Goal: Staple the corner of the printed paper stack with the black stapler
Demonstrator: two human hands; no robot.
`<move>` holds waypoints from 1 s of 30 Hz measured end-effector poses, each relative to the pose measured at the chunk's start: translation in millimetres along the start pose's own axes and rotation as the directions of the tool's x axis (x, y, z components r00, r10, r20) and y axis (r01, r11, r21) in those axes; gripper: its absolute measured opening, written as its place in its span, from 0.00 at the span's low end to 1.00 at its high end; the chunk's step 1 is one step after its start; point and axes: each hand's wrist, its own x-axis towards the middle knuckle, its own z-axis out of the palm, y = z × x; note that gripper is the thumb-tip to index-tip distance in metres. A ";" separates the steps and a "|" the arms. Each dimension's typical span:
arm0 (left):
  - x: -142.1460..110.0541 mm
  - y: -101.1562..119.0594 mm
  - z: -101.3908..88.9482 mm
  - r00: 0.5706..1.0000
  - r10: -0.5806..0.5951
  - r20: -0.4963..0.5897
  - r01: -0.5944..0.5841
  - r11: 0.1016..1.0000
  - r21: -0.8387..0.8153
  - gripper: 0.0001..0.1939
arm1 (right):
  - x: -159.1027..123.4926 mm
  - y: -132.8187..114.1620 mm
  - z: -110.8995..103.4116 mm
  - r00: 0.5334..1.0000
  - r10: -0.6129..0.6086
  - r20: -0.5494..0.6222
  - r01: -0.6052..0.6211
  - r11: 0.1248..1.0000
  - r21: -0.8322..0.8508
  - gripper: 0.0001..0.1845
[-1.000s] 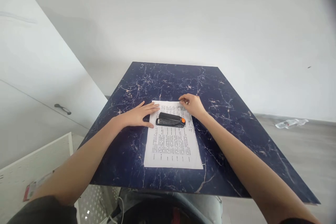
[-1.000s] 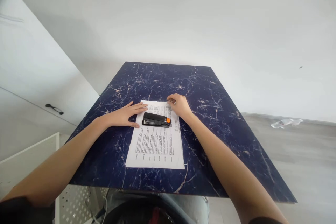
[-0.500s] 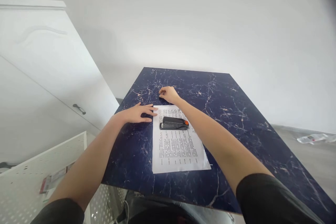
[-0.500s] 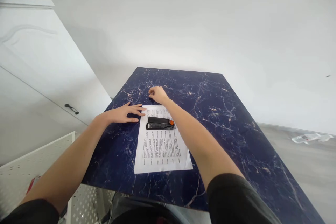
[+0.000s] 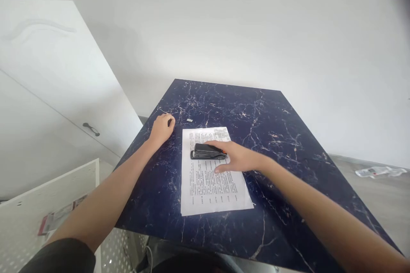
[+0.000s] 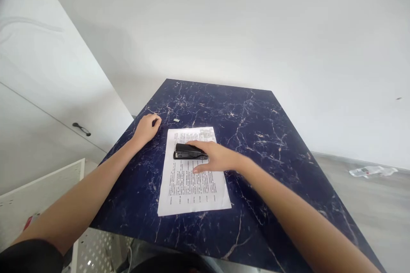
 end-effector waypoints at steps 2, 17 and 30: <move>0.5 -4.0 0.1 0.998 -0.069 -0.012 0.070 0.995 0.066 0.18 | -2.7 -5.9 25.1 0.993 0.033 -0.115 -0.040 0.997 -0.059 0.35; 9.4 -79.2 -29.1 0.780 -0.605 0.160 0.568 0.792 0.224 0.43 | 61.7 -26.2 68.4 0.930 -0.005 -0.368 -0.101 0.958 -0.269 0.19; 9.0 -79.4 -25.1 0.794 -0.597 0.114 0.565 0.794 0.224 0.46 | -186.0 141.3 -78.6 0.291 0.376 -0.879 -0.856 0.513 -0.064 0.17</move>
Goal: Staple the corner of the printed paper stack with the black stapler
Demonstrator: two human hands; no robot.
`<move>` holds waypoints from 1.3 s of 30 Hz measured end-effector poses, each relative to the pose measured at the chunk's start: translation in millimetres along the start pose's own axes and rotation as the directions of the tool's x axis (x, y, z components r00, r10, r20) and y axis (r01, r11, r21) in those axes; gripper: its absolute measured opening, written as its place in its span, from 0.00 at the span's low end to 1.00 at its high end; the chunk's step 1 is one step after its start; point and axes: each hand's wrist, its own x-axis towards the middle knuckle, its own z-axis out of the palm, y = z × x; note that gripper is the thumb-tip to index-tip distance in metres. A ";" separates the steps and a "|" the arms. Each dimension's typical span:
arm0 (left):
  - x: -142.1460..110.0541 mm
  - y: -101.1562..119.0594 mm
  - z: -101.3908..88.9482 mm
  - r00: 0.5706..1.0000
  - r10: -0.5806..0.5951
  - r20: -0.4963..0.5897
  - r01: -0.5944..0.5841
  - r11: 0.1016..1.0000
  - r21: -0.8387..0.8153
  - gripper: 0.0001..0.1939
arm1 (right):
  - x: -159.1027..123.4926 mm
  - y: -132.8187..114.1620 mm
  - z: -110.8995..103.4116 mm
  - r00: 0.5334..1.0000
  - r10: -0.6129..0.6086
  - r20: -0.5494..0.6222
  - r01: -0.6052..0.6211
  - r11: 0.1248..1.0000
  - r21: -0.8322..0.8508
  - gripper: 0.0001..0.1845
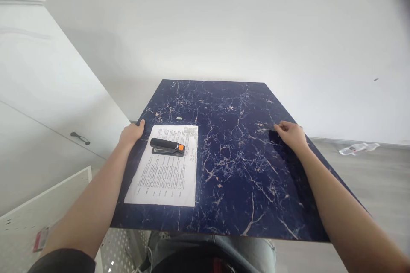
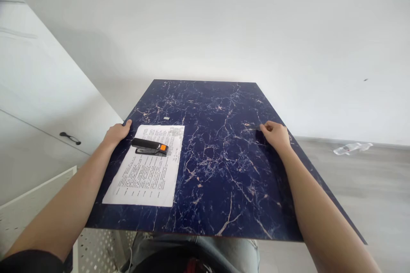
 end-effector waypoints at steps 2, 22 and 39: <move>0.4 0.4 -0.1 1.000 -0.004 0.003 0.004 1.000 -0.001 0.45 | -4.6 -17.4 0.7 0.998 0.026 -0.052 -0.024 0.999 0.038 0.16; 2.3 7.0 -5.2 1.000 0.013 0.016 -0.014 0.995 0.099 0.45 | -132.6 -383.2 64.6 0.460 -0.793 0.399 0.713 0.598 0.365 0.15; -105.7 105.1 13.2 0.606 0.633 -0.481 -0.766 0.628 -0.140 0.16 | -107.4 -205.0 -8.7 0.593 -0.654 0.470 0.586 0.751 0.306 0.09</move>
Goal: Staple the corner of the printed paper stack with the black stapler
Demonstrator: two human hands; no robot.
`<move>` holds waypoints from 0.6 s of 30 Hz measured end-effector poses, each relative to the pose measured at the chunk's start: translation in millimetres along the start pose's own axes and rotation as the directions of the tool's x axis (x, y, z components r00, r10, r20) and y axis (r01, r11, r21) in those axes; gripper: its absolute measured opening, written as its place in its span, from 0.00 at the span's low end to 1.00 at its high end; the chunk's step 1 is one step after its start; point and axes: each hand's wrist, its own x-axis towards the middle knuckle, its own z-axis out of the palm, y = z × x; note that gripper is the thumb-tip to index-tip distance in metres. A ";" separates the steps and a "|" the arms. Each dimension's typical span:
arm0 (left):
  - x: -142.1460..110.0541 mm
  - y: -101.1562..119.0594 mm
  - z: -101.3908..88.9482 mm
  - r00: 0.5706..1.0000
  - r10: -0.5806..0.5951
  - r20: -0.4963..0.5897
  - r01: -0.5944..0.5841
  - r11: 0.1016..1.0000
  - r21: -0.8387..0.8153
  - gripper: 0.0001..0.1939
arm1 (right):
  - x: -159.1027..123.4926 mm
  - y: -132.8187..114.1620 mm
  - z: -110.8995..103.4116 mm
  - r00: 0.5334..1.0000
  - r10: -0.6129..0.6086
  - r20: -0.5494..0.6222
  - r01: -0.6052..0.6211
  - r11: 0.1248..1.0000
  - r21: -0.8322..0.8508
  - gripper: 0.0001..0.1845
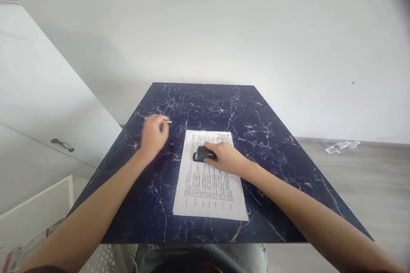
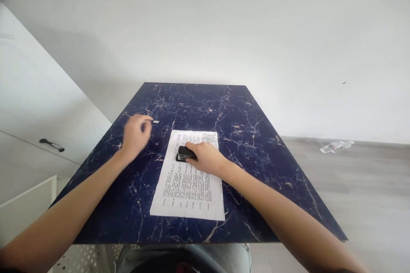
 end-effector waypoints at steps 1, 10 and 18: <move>-4.7 19.5 12.4 0.992 0.077 0.101 -0.073 0.996 -0.046 0.16 | 0.8 -2.5 0.6 1.000 -0.013 -0.002 0.013 1.000 -0.006 0.10; -23.2 54.0 50.7 0.893 0.173 0.414 -0.158 0.985 -0.070 0.11 | -23.5 34.6 -41.4 0.985 0.106 -0.138 -0.091 0.989 0.113 0.06; -11.0 47.0 38.5 0.915 0.015 0.403 0.173 0.888 -0.427 0.08 | -38.9 119.8 -71.1 0.923 0.351 -0.159 -0.365 0.929 -0.066 0.06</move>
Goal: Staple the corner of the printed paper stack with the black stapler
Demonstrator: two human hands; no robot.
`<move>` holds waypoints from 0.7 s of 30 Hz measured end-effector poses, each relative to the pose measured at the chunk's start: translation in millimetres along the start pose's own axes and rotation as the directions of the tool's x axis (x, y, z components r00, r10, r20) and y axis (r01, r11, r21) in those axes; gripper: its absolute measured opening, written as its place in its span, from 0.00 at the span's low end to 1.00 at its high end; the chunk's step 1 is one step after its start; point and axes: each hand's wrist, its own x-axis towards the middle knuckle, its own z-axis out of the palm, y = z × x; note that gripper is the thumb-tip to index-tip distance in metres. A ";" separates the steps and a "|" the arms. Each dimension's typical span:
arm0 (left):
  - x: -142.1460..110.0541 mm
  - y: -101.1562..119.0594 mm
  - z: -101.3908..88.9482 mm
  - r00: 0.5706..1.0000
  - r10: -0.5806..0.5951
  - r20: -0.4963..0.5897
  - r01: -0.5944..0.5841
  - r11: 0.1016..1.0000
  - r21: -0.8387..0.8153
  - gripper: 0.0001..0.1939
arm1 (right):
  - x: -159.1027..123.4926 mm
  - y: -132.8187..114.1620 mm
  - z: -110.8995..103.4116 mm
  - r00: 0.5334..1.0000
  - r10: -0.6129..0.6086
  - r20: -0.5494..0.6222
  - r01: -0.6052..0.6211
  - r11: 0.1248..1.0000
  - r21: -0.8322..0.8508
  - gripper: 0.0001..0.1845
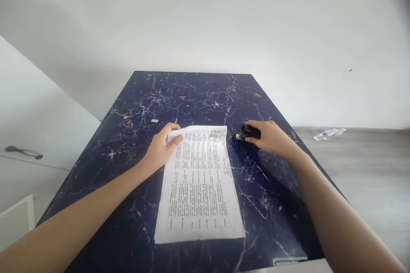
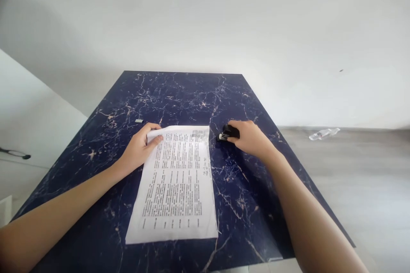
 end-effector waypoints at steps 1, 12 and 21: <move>0.6 -2.1 0.0 1.000 -0.014 -0.012 0.013 1.000 -0.025 0.09 | 1.6 2.2 3.1 1.000 -0.002 0.015 0.002 1.000 -0.008 0.05; -1.6 -4.7 -0.3 0.999 -0.043 -0.028 0.041 0.998 -0.051 0.09 | -4.2 -36.3 18.3 0.992 -0.122 0.038 0.118 0.988 0.100 0.05; -6.0 3.3 -0.5 0.996 -0.052 -0.070 0.046 0.995 -0.093 0.09 | -2.4 -41.8 27.1 0.988 -0.066 -0.137 0.093 0.975 0.202 0.27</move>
